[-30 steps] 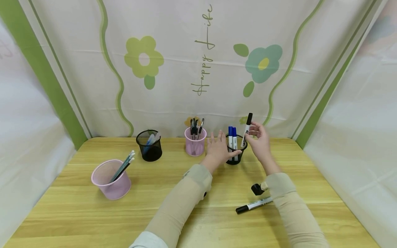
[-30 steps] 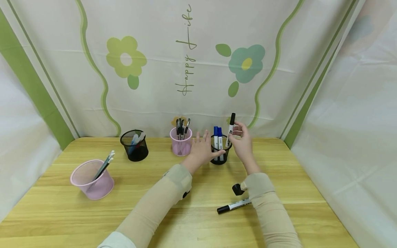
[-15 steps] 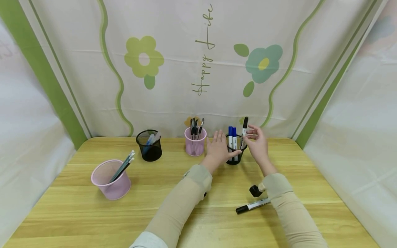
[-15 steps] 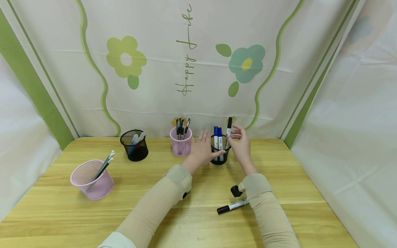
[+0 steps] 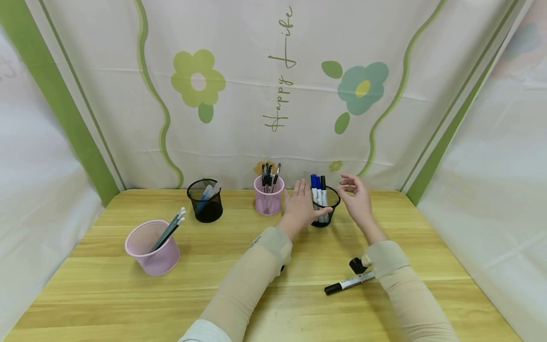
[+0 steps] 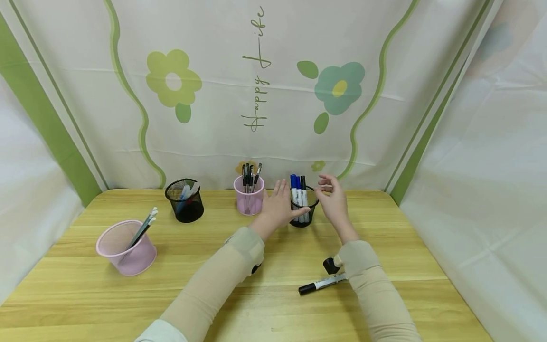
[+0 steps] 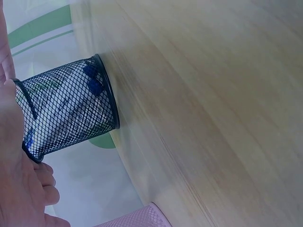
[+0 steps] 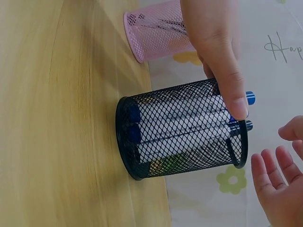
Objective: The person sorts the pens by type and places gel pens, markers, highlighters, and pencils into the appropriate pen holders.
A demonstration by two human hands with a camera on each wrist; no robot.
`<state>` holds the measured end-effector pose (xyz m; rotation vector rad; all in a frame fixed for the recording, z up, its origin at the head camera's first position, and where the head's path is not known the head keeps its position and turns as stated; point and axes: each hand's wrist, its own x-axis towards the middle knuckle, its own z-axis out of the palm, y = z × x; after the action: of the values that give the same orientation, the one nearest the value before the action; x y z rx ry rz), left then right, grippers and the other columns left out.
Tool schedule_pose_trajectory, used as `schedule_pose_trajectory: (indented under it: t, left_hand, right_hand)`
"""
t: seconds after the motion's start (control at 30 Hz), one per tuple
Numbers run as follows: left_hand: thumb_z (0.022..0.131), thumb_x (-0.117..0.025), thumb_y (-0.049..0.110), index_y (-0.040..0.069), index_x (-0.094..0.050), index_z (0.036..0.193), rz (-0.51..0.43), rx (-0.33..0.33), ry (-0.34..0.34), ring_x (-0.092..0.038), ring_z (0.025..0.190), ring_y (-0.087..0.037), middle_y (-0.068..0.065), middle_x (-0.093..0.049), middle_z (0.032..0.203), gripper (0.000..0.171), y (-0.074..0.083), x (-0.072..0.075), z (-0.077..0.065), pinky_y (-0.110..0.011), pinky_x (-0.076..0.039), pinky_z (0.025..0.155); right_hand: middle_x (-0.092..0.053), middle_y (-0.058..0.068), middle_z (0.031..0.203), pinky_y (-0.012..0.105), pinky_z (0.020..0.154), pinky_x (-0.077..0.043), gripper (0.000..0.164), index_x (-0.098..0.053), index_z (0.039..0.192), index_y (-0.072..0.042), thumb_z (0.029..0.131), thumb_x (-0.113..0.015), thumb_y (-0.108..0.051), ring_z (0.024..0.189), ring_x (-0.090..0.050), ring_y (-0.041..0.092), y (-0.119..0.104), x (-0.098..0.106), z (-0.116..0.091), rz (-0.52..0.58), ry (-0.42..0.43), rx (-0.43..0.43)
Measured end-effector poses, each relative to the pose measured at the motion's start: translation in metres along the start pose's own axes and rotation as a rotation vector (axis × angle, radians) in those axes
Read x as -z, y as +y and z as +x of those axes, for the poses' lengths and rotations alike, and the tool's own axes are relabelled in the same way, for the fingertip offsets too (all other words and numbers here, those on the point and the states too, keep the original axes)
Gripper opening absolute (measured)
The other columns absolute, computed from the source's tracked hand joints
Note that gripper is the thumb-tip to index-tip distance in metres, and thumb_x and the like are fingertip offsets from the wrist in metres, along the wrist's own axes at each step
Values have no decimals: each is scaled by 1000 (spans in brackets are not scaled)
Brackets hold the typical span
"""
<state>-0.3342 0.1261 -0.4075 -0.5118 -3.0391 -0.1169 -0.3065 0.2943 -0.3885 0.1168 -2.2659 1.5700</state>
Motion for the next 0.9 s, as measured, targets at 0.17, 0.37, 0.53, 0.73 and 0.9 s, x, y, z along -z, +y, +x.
schedule_pose_trajectory:
  t: [0.17, 0.37, 0.53, 0.73, 0.9]
  left_hand:
    - [86, -30, 91, 8, -21, 164, -11, -3, 4, -9, 157, -26, -9, -13, 171, 114, -1, 0, -1, -57, -16, 122]
    - [86, -30, 91, 8, -23, 164, -18, -2, 20, -10, 157, -26, -9, -15, 171, 114, -1, -1, -1, -56, -19, 122]
    - [86, -32, 90, 8, -22, 164, -29, 1, 10, -9, 157, -26, -9, -14, 171, 114, 0, 0, -1, -55, -18, 122]
    - [86, -31, 90, 8, -21, 164, -16, 1, 4, -9, 157, -26, -9, -13, 171, 114, 0, 1, 0, -55, -18, 122]
    - [86, -28, 91, 8, -21, 164, 1, -1, 10, -10, 157, -26, -9, -14, 171, 115, 0, 0, 0, -57, -19, 122]
  right_hand:
    - [-55, 22, 128, 16, 86, -48, 42, -52, 142, 2, 102, -61, -8, 108, -55, 16, -4, 4, -2, -15, -25, 46]
    - [-58, 22, 128, 15, 87, -47, 38, -55, 139, 2, 103, -62, -10, 109, -56, 17, -13, 8, -9, -63, -71, 121]
    - [-62, 19, 124, 16, 88, -48, 35, -58, 135, 2, 102, -63, -7, 107, -58, 13, -19, 12, -14, -98, -109, 181]
    - [-64, 16, 121, 16, 87, -49, 32, -61, 133, 0, 102, -64, -10, 105, -58, 10, -22, 17, -21, -157, -151, 217]
    - [-64, 16, 122, 13, 87, -48, 33, -61, 134, 0, 103, -63, -11, 107, -59, 15, -22, 19, -27, -192, -179, 223]
